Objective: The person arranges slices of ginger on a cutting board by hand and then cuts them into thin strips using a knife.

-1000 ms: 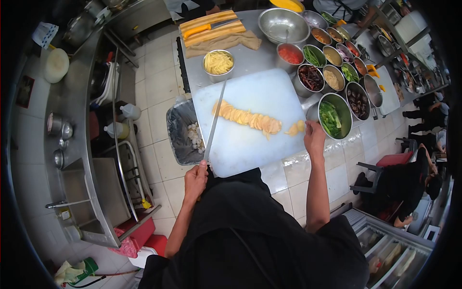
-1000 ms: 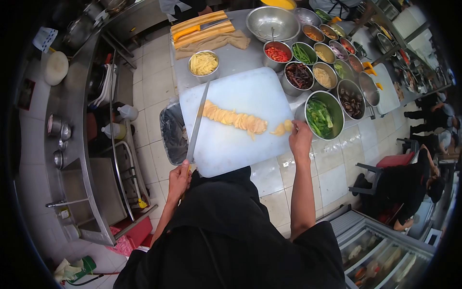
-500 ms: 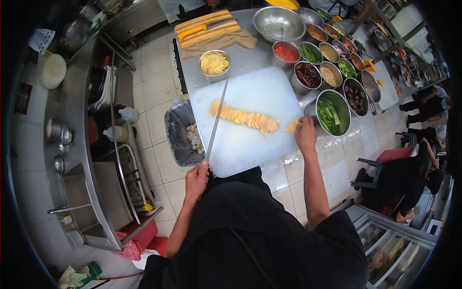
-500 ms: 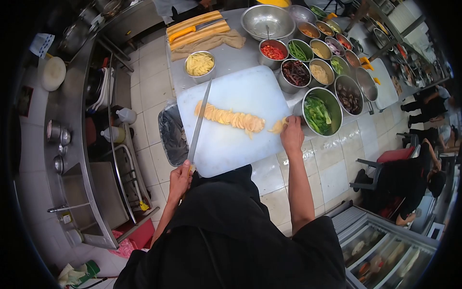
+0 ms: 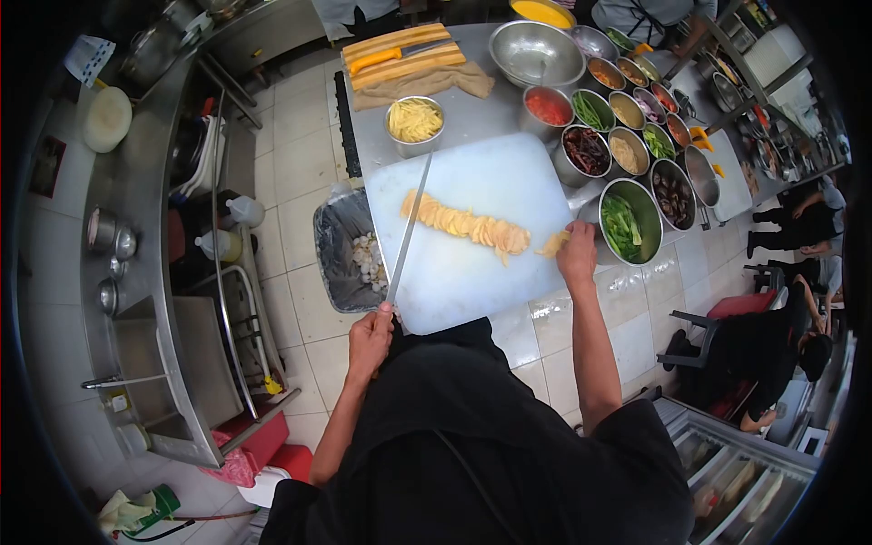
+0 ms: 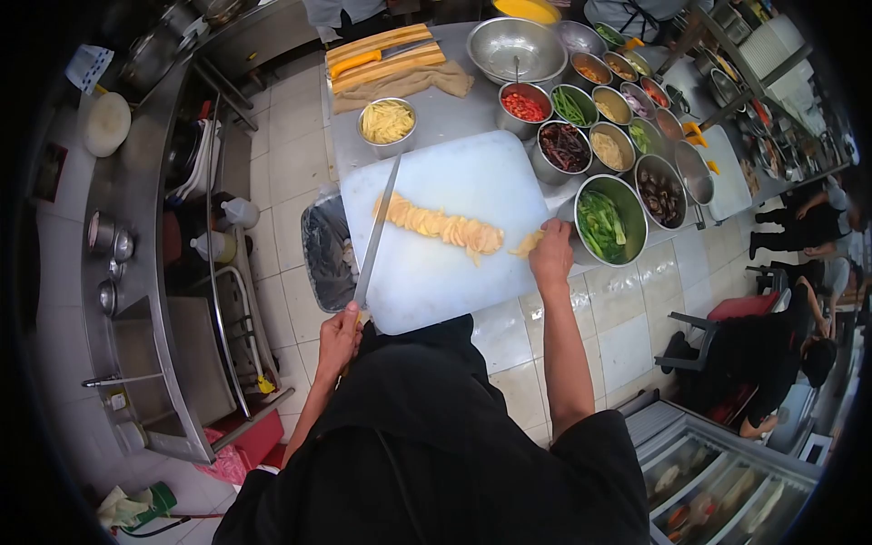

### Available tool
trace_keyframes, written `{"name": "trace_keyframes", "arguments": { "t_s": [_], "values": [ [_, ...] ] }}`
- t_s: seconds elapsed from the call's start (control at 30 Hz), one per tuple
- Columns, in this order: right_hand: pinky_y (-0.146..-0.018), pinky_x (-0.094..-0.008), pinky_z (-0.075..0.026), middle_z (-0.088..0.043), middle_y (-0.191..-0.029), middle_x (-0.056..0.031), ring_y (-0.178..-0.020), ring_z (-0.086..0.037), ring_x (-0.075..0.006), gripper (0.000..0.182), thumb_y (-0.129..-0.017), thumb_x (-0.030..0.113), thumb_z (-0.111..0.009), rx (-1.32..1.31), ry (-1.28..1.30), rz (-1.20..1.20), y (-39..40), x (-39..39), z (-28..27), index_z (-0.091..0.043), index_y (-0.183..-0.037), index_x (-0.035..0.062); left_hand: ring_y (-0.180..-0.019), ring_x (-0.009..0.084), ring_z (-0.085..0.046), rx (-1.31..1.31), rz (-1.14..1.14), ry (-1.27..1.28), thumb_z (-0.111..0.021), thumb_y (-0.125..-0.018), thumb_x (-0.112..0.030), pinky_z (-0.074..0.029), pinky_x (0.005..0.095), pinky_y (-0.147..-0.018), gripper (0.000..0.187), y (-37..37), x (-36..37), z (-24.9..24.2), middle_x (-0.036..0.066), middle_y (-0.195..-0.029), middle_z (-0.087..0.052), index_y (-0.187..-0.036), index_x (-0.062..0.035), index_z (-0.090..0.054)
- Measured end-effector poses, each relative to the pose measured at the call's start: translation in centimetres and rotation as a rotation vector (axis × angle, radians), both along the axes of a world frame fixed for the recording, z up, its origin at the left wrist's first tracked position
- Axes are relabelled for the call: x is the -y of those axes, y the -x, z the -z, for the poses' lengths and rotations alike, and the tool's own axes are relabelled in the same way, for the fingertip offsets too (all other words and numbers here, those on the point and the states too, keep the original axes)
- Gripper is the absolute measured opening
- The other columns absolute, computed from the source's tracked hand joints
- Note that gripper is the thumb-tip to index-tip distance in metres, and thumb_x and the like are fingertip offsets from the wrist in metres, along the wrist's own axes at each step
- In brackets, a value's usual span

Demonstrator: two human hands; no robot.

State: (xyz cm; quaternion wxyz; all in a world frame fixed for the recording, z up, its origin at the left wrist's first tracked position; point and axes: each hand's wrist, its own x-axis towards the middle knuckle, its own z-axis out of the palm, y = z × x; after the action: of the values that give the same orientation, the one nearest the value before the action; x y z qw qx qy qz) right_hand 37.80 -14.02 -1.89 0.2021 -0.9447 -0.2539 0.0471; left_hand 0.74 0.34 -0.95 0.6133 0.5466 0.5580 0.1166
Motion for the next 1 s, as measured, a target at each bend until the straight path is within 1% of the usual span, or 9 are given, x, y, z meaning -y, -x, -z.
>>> {"name": "trace_keyframes", "arguments": {
  "t_s": [0.07, 0.13, 0.17, 0.23, 0.33, 0.47, 0.67, 0.83, 1.0],
  "values": [
    [-0.084, -0.0508, -0.048, -0.055, -0.113, -0.0161, -0.101, -0.059, -0.0422, 0.035, -0.076, -0.004, -0.059, 0.026, -0.017, 0.016, 0.3, 0.5, -0.2, -0.054, -0.109, 0.0085, -0.042, 0.0071, -0.041, -0.002, -0.009, 0.003, -0.055, -0.095, -0.054, -0.03, 0.0252, -0.039, 0.059, 0.0, 0.1, -0.3, 0.0, -0.051, -0.046, -0.07, -0.0008, -0.057],
    [-0.077, -0.0433, -0.05, -0.064, -0.094, -0.0135, -0.085, -0.062, -0.0353, 0.021, -0.08, -0.001, -0.062, 0.138, -0.061, 0.013, -0.3, 1.2, 0.0, -0.06, -0.1, 0.002, -0.043, 0.0071, -0.041, -0.006, -0.029, 0.007, -0.055, -0.095, -0.055, -0.03, 0.0251, -0.039, 0.06, 0.1, 0.2, -0.4, 0.0, -0.051, -0.046, -0.07, -0.0006, -0.058],
    [-0.077, -0.0433, -0.05, -0.064, -0.094, -0.0135, -0.085, -0.062, -0.0353, 0.021, -0.08, -0.001, -0.062, 0.134, -0.062, 0.009, -0.1, 1.1, -0.4, -0.06, -0.1, 0.002, -0.043, 0.0071, -0.041, -0.009, -0.033, 0.006, -0.055, -0.095, -0.055, -0.03, 0.0251, -0.039, 0.06, 0.2, 0.2, -0.4, 0.0, -0.051, -0.046, -0.07, -0.0006, -0.058],
    [-0.072, -0.0358, -0.052, -0.068, -0.085, -0.0111, -0.079, -0.067, -0.0251, 0.021, -0.077, 0.002, -0.068, -0.138, -0.431, 0.074, 0.2, 1.2, -1.7, -0.064, -0.097, 0.0032, -0.043, 0.0071, -0.041, -0.004, -0.029, 0.015, -0.055, -0.095, -0.055, -0.03, 0.025, -0.039, 0.06, 0.3, 0.2, -0.4, 0.0, -0.051, -0.046, -0.07, -0.0001, -0.058],
    [-0.069, -0.0299, -0.052, -0.07, -0.082, -0.0102, -0.071, -0.066, -0.0192, 0.02, -0.076, 0.007, -0.074, -0.406, -0.423, 0.013, -0.2, 0.3, 1.6, -0.068, -0.094, 0.0025, -0.043, 0.0071, -0.041, -0.025, -0.015, 0.008, -0.055, -0.095, -0.055, -0.03, 0.025, -0.039, 0.06, 0.2, 0.1, -0.1, 0.0, -0.051, -0.046, -0.071, 0.0003, -0.059],
    [-0.071, -0.0299, -0.052, -0.071, -0.082, -0.0084, -0.073, -0.068, -0.0189, 0.022, -0.074, 0.009, -0.077, -0.458, -0.371, 0.022, 2.2, -2.2, 0.9, -0.068, -0.094, 0.0027, -0.043, 0.0072, -0.041, -0.035, 0.0, 0.011, -0.055, -0.095, -0.055, -0.03, 0.0251, -0.039, 0.06, 0.0, 0.2, -0.2, 0.0, -0.051, -0.046, -0.072, 0.0004, -0.059],
    [-0.074, -0.0362, -0.052, -0.07, -0.087, -0.0071, -0.079, -0.068, -0.0245, 0.022, -0.075, 0.011, -0.076, -0.286, -0.237, 0.051, 3.5, -3.3, 0.0, -0.07, -0.096, 0.0072, -0.042, 0.0074, -0.041, -0.01, -0.001, 0.012, -0.055, -0.095, -0.054, -0.03, 0.025, -0.039, 0.059, 0.0, 0.4, -0.3, 0.0, -0.051, -0.046, -0.071, 0.0001, -0.058],
    [-0.075, -0.0383, -0.051, -0.067, -0.094, -0.0116, -0.083, -0.066, -0.0292, 0.025, -0.078, 0.008, -0.072, -0.088, -0.293, -0.066, 2.5, -2.3, 0.8, -0.071, -0.103, 0.0083, -0.041, 0.0072, -0.04, -0.021, -0.017, 0.007, -0.055, -0.095, -0.054, -0.029, 0.025, -0.038, 0.059, 0.1, 0.3, -0.2, 0.0, -0.051, -0.045, -0.071, -0.0005, -0.057],
    [-0.077, -0.0382, -0.051, -0.065, -0.095, -0.016, -0.084, -0.065, -0.0312, 0.026, -0.081, 0.001, -0.065, -0.116, -0.352, -0.069, 0.1, 0.9, -0.4, -0.071, -0.106, 0.0042, -0.041, 0.0072, -0.04, -0.006, -0.014, 0.012, -0.055, -0.096, -0.054, -0.029, 0.0252, -0.038, 0.059, 0.2, 0.4, -0.5, 0.0, -0.05, -0.045, -0.071, -0.0001, -0.058]
  ]
}}
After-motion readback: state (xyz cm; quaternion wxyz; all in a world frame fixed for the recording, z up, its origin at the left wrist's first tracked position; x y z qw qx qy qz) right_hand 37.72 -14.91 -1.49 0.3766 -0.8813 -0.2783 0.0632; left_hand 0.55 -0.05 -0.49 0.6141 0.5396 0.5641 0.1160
